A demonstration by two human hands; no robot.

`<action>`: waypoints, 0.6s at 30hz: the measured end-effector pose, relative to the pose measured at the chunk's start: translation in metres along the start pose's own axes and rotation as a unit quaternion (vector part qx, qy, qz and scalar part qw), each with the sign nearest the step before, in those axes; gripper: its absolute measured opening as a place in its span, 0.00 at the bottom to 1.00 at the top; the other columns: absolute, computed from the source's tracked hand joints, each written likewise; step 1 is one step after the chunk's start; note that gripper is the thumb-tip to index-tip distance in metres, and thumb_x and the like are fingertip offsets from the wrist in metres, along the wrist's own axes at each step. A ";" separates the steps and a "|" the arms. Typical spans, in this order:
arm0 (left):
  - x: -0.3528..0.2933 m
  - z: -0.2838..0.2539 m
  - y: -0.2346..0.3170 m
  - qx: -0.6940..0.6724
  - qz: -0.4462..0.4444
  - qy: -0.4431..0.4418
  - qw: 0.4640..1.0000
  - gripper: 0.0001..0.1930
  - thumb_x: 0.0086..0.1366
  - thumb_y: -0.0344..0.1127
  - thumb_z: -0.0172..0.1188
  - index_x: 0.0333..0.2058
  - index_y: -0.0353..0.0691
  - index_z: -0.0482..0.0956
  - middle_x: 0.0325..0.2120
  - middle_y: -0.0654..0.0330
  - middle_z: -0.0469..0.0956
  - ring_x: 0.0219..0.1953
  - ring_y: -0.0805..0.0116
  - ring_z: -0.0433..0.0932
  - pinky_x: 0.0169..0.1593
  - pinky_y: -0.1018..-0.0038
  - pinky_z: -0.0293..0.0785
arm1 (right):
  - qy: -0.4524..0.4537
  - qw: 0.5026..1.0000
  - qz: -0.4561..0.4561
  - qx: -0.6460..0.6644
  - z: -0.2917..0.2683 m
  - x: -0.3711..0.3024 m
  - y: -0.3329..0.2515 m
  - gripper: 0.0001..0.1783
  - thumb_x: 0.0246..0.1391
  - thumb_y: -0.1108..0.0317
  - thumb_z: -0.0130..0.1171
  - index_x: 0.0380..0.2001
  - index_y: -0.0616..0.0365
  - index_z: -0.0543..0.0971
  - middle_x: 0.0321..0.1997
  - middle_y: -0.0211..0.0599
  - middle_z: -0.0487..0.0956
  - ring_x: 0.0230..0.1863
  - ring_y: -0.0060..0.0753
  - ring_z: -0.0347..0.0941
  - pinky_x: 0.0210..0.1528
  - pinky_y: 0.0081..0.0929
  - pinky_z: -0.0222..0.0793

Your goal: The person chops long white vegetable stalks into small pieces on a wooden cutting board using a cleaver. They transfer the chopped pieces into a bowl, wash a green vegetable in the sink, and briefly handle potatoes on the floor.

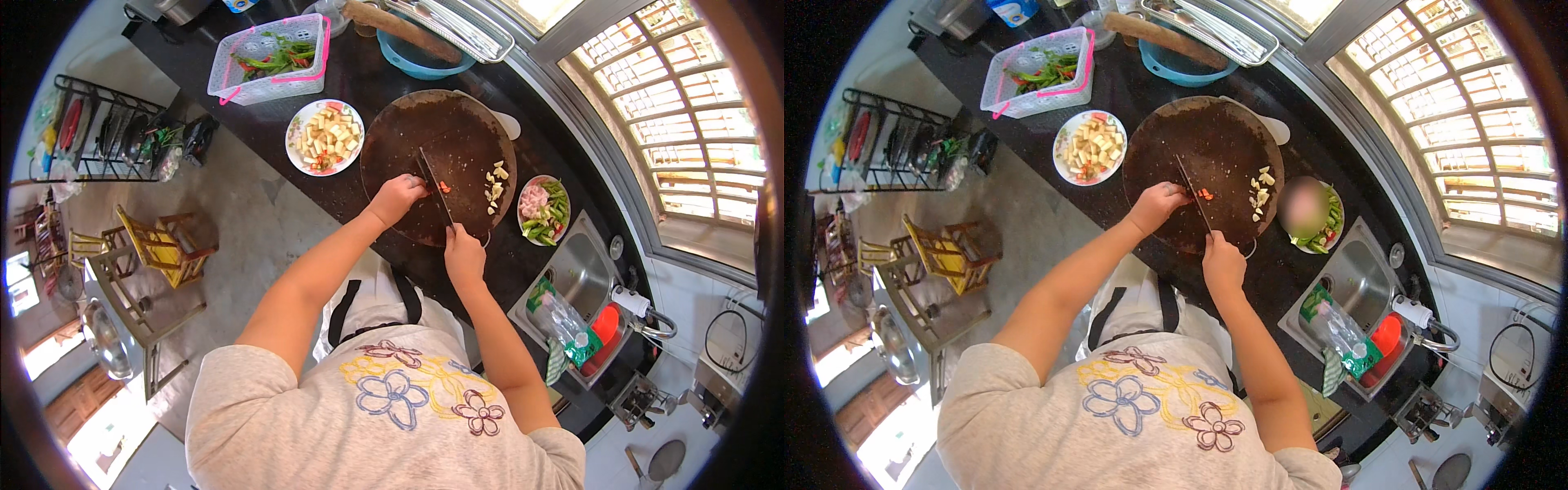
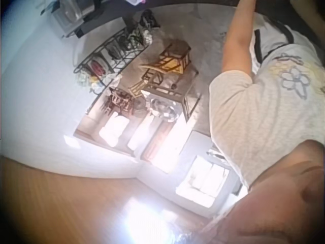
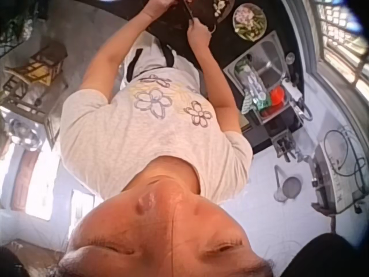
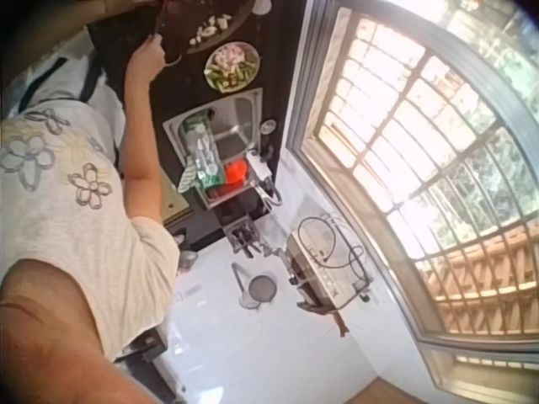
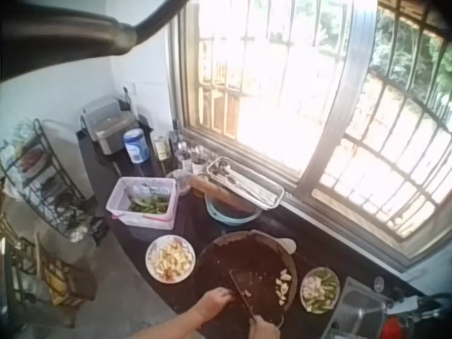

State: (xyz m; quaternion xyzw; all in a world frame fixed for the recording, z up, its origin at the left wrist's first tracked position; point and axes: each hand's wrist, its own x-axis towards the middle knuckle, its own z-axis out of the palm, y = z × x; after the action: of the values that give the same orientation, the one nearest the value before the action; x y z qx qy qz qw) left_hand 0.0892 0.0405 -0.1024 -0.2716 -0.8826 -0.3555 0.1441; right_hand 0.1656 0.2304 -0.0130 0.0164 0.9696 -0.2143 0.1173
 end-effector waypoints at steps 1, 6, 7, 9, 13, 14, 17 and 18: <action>0.001 0.000 0.000 0.002 0.003 0.001 1.000 0.04 0.53 0.30 0.65 0.29 0.43 0.80 0.33 0.62 0.80 0.34 0.61 0.79 0.37 0.69 0.77 | 0.013 1.000 0.001 0.007 0.004 0.000 0.002 0.14 0.64 0.59 0.49 0.37 0.58 0.78 0.25 0.52 0.80 0.30 0.56 0.78 0.33 0.47 0.73; 0.003 -0.003 -0.002 -0.018 -0.001 0.011 1.000 0.04 0.52 0.30 0.65 0.28 0.43 0.80 0.32 0.61 0.80 0.34 0.61 0.79 0.37 0.69 0.77 | 0.010 0.997 0.008 0.079 -0.003 -0.002 0.017 0.15 0.63 0.59 0.49 0.36 0.59 0.78 0.26 0.52 0.79 0.31 0.58 0.77 0.34 0.47 0.72; 0.004 -0.003 -0.003 -0.016 -0.001 0.009 1.000 0.04 0.51 0.30 0.65 0.27 0.43 0.80 0.31 0.61 0.80 0.34 0.61 0.79 0.37 0.69 0.77 | 0.002 0.997 0.006 0.071 -0.006 -0.003 0.017 0.15 0.63 0.59 0.49 0.36 0.59 0.78 0.26 0.52 0.79 0.31 0.58 0.77 0.35 0.47 0.72; 0.002 -0.002 -0.003 -0.018 -0.003 0.001 1.000 0.04 0.51 0.30 0.66 0.27 0.43 0.79 0.31 0.61 0.80 0.34 0.61 0.79 0.38 0.69 0.77 | -0.018 0.998 -0.005 0.052 -0.017 -0.007 0.007 0.15 0.63 0.59 0.49 0.36 0.59 0.78 0.26 0.53 0.80 0.31 0.58 0.77 0.35 0.48 0.72; 0.002 -0.003 -0.004 -0.018 -0.019 0.011 1.000 0.05 0.50 0.29 0.66 0.27 0.42 0.79 0.31 0.61 0.80 0.35 0.61 0.79 0.38 0.69 0.77 | -0.035 0.999 0.012 0.001 -0.013 -0.005 -0.003 0.14 0.63 0.59 0.50 0.37 0.58 0.79 0.26 0.53 0.80 0.31 0.58 0.78 0.35 0.48 0.73; 0.003 -0.002 -0.004 -0.016 -0.025 0.021 0.999 0.05 0.50 0.29 0.66 0.27 0.42 0.79 0.31 0.61 0.80 0.35 0.61 0.79 0.38 0.69 0.77 | -0.023 1.000 0.007 0.006 -0.009 -0.002 -0.003 0.14 0.63 0.60 0.50 0.36 0.58 0.78 0.26 0.53 0.80 0.31 0.58 0.78 0.35 0.48 0.73; 0.005 -0.005 -0.005 -0.033 -0.020 0.021 0.999 0.04 0.51 0.29 0.65 0.27 0.41 0.79 0.32 0.61 0.80 0.36 0.60 0.79 0.39 0.69 0.77 | -0.002 1.000 -0.003 0.016 0.000 0.007 -0.003 0.13 0.62 0.60 0.50 0.36 0.59 0.78 0.26 0.54 0.80 0.31 0.58 0.78 0.34 0.48 0.73; 0.005 -0.006 -0.008 -0.028 -0.018 0.010 0.999 0.04 0.51 0.28 0.65 0.27 0.41 0.80 0.32 0.61 0.80 0.36 0.60 0.80 0.39 0.69 0.77 | -0.004 1.000 -0.003 0.014 -0.001 0.009 -0.002 0.13 0.62 0.60 0.51 0.35 0.59 0.78 0.26 0.54 0.79 0.31 0.58 0.78 0.34 0.48 0.73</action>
State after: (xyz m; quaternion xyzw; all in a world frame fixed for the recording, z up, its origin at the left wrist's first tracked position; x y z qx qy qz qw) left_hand 0.0812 0.0336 -0.1002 -0.2564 -0.8757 -0.3848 0.1391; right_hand 0.1565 0.2291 -0.0132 0.0145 0.9659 -0.2286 0.1204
